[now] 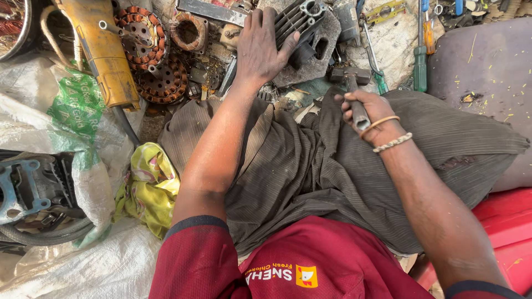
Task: The person uses a hammer to strike a metal engine casing, then switches to a screwdriver to remove a small component. They wipe the component with a cloth and later use pliers to cut wires on a circuit board.
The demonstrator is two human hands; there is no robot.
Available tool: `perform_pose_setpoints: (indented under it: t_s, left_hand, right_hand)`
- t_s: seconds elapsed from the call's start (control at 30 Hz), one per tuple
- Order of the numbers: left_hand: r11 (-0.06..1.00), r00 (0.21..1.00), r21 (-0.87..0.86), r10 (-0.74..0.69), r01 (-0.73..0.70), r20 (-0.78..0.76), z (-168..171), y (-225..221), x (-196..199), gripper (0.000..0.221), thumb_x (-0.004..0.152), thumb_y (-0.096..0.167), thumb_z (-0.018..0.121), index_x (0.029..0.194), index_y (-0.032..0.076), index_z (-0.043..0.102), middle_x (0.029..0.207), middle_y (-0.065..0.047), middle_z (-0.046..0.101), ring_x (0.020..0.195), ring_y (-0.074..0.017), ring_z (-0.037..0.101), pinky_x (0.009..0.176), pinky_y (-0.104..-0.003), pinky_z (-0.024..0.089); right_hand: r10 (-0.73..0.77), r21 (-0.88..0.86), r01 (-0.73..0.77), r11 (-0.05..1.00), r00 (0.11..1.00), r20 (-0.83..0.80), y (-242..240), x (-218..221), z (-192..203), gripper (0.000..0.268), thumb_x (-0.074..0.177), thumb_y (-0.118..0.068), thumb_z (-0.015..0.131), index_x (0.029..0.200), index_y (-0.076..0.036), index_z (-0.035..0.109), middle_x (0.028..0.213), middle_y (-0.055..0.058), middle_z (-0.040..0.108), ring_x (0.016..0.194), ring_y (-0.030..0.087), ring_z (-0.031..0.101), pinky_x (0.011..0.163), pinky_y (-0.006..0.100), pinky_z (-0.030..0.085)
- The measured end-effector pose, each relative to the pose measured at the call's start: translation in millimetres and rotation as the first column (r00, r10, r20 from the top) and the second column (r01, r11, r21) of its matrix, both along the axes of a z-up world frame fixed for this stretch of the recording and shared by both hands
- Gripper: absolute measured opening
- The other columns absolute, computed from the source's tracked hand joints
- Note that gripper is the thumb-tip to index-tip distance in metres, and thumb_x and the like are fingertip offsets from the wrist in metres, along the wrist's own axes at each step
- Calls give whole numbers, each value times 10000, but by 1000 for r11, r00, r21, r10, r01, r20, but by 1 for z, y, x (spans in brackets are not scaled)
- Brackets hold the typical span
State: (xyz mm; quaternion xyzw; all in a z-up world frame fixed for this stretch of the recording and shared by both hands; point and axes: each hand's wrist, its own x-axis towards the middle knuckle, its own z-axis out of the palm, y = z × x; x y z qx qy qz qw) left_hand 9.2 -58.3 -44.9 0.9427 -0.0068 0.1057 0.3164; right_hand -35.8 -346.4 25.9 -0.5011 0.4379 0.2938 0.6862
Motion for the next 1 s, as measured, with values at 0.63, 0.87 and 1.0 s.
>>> perform_pose_setpoints:
  t_s: [0.63,0.87,1.0]
  left_hand:
    - [955,997,-291,69,-59,24,-6,-17,-19,433,1118,359,502,1498,151,502,1357,-151,648,1204,-361,677,1027,-472,560]
    - [951,998,-308,57,-43,37,-11,-19,-15,444,1120,435,492,1419,108,530,1336,-155,670,1244,-344,657,1056,-491,533]
    - [946,984,-324,68,-11,164,-18,-19,13,448,1140,433,455,1389,89,598,1405,-166,645,1328,-404,581,1130,-498,456]
  right_hand:
    - [758,-705,-419,572,600,257,95,-67,88,854,943,-64,636,1650,-164,168,1120,130,653,496,117,567,365,261,491]
    - [629,-694,-167,701,604,490,50,-92,99,605,997,-113,684,1522,-35,393,1009,29,640,519,93,558,394,245,486]
    - [437,-513,95,853,405,803,31,-87,127,317,1221,-138,596,1447,30,453,831,58,561,560,103,529,486,243,467]
